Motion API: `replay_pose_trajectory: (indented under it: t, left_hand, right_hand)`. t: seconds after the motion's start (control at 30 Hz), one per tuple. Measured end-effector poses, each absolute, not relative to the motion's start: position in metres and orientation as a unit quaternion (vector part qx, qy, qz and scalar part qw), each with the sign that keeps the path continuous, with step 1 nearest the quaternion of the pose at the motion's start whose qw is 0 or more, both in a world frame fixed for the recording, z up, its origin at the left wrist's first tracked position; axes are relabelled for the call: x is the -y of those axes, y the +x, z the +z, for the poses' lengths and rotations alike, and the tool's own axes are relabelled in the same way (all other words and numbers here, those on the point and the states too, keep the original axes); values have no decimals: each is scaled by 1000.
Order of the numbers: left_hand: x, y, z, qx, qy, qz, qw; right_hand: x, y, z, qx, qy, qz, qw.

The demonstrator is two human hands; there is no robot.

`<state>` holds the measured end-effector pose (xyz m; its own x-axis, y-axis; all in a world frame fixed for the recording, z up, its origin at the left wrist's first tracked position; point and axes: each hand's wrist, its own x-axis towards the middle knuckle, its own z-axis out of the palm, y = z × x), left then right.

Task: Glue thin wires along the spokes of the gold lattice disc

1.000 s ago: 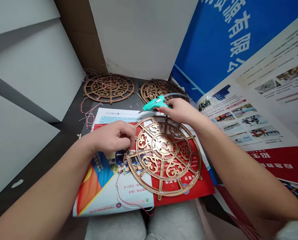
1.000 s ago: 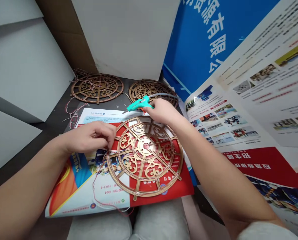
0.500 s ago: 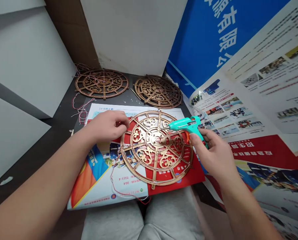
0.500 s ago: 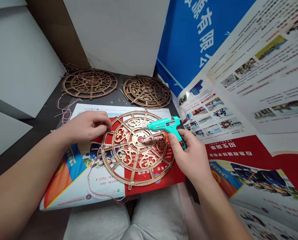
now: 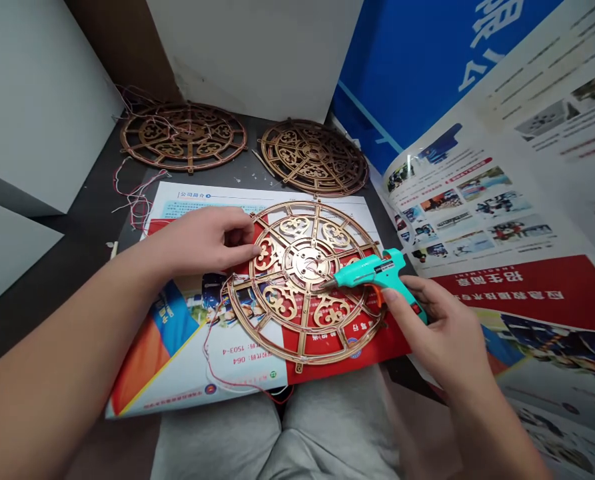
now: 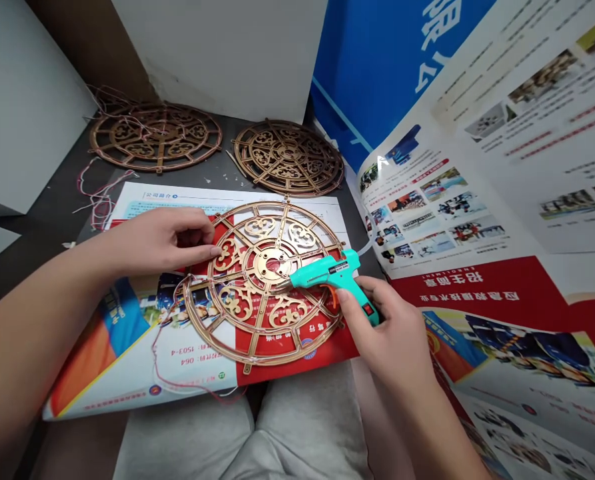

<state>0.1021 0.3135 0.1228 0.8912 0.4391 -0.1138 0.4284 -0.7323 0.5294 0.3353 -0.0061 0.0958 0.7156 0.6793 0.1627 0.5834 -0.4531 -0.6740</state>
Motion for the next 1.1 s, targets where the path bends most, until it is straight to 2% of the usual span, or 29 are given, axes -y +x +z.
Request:
replay_pose_trajectory:
  t: [0.57,1.1]
  left_hand:
    - [-312,105,123,-238,929,9,283]
    - [-313,106,121,-227,934,18,277]
  right_hand:
    - [26,308,78,402,-851,-71,331]
    - [29,306,76,425,-850,-107,291]
